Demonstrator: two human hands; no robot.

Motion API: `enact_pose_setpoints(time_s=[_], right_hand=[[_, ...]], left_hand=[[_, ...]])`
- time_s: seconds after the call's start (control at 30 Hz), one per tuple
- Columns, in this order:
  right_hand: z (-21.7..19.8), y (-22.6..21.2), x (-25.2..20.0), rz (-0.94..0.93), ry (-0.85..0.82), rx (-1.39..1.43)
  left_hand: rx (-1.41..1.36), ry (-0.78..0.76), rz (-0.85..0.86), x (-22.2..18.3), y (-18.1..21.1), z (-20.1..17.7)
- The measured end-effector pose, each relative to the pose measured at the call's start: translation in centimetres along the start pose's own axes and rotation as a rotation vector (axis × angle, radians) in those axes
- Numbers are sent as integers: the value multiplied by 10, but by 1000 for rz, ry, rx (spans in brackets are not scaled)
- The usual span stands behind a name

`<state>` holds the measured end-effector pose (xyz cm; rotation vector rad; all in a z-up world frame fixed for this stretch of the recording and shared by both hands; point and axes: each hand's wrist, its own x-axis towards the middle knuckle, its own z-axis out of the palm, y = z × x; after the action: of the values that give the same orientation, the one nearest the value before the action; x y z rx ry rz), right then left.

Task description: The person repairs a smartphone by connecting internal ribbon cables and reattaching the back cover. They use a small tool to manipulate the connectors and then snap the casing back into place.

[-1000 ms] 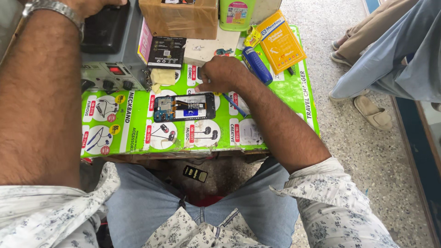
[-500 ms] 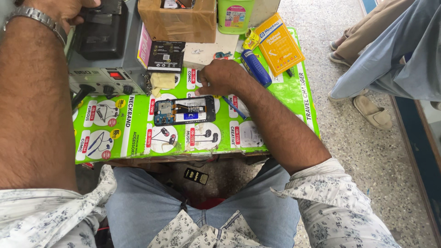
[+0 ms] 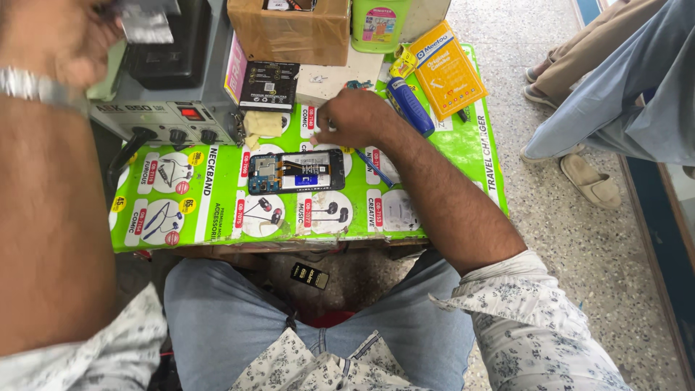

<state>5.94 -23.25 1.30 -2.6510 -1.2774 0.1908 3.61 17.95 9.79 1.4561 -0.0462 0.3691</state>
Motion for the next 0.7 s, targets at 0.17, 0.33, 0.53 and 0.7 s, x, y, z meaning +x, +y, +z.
enact_pose_setpoints(time_s=[0.17, 0.33, 0.53, 0.7], right_hand=[[5, -5, -1, -188, 472, 337], [5, -18, -13, -601, 955, 275], [8, -40, -11, -629, 888, 150], [7, -36, -9, -660, 758, 215]], left_hand=[[73, 95, 42, -124, 2, 94], [24, 180, 113, -181, -57, 156], [-223, 256, 51, -188, -97, 188], [-221, 312, 62, -186, -106, 190]])
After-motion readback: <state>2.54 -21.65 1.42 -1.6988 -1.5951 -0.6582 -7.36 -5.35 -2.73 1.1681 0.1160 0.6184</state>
